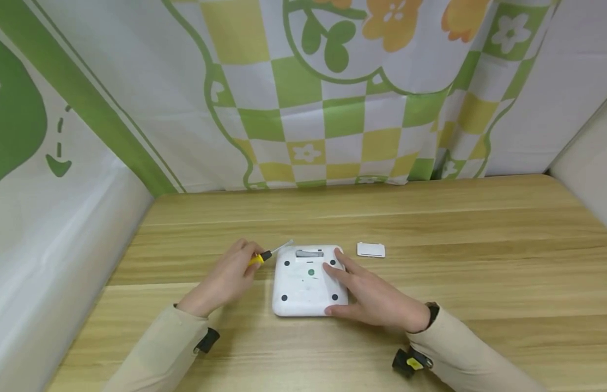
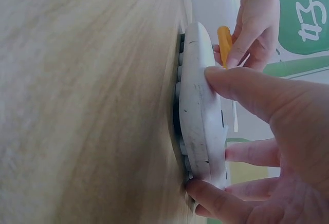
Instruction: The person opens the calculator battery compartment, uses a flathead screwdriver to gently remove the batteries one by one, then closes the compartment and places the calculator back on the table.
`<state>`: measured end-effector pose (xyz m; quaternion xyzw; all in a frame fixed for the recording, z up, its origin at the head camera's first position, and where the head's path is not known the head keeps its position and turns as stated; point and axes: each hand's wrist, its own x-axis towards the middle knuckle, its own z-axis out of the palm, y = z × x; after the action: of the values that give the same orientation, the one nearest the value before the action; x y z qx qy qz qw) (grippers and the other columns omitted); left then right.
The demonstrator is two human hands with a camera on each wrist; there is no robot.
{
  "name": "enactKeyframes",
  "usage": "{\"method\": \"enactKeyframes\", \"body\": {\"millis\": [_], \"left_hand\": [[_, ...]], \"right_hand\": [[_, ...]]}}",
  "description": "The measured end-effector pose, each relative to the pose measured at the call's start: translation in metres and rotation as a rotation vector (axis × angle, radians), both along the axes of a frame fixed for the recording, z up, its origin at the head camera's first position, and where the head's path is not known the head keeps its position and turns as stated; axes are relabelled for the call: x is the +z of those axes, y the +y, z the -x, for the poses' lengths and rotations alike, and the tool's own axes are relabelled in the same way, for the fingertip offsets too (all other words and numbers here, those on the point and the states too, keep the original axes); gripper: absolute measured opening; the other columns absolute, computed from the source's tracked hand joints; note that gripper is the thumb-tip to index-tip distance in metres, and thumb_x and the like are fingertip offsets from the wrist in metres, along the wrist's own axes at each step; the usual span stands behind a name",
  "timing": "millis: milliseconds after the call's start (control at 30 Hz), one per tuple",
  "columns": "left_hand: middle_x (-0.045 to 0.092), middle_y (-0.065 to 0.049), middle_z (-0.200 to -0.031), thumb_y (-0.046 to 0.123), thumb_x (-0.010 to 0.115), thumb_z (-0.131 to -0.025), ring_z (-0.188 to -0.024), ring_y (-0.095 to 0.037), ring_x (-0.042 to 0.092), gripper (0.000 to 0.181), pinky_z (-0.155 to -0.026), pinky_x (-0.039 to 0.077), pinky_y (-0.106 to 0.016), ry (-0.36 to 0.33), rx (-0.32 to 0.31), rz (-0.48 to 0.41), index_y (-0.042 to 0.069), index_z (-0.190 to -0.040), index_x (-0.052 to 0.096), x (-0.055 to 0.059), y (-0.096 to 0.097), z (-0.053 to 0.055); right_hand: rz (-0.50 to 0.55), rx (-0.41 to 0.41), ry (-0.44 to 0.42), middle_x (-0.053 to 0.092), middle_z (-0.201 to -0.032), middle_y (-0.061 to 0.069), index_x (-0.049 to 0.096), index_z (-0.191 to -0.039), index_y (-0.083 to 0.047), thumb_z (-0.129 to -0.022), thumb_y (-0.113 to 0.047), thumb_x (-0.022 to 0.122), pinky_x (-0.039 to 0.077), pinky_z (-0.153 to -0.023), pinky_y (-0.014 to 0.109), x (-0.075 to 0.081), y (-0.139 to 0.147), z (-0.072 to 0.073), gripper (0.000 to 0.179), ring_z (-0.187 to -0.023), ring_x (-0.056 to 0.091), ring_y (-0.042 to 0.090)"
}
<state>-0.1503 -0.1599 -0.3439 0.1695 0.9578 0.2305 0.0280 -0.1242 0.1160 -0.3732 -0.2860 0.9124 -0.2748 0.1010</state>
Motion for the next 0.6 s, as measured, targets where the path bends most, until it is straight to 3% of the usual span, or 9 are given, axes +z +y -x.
{"method": "enactKeyframes", "body": {"millis": [133, 333, 600], "left_hand": [[0.057, -0.014, -0.101, 0.000, 0.059, -0.088, -0.090, -0.024, 0.055, 0.020, -0.079, 0.050, -0.041, -0.021, 0.021, -0.008, -0.005, -0.107, 0.059, 0.0017, 0.0004, -0.0020], [0.052, -0.007, -0.079, 0.004, 0.062, -0.084, -0.069, -0.018, 0.046, 0.016, -0.058, 0.039, -0.029, -0.090, 0.094, -0.027, -0.001, -0.098, 0.057, 0.0041, -0.0003, -0.0007], [0.049, -0.004, -0.069, 0.010, 0.062, -0.083, -0.061, -0.017, 0.045, 0.021, -0.053, 0.036, -0.027, -0.121, 0.149, 0.030, -0.002, -0.100, 0.056, 0.0061, -0.0018, -0.0022]], "right_hand": [[0.002, 0.005, 0.013, 0.015, -0.156, 0.025, 0.039, -0.145, -0.004, -0.085, -0.040, 0.071, 0.036, -0.108, 0.048, -0.0006, 0.0003, 0.0004, 0.077, -0.137, 0.035, 0.040], [0.004, 0.008, 0.018, 0.016, -0.156, 0.026, 0.040, -0.145, -0.004, -0.085, -0.040, 0.071, 0.037, -0.107, 0.048, -0.0001, 0.0003, 0.0005, 0.076, -0.136, 0.036, 0.040], [0.000, -0.001, 0.001, 0.015, -0.157, 0.025, 0.039, -0.145, -0.005, -0.085, -0.040, 0.071, 0.038, -0.107, 0.048, 0.0007, -0.0001, -0.0001, 0.076, -0.136, 0.036, 0.040]]}}
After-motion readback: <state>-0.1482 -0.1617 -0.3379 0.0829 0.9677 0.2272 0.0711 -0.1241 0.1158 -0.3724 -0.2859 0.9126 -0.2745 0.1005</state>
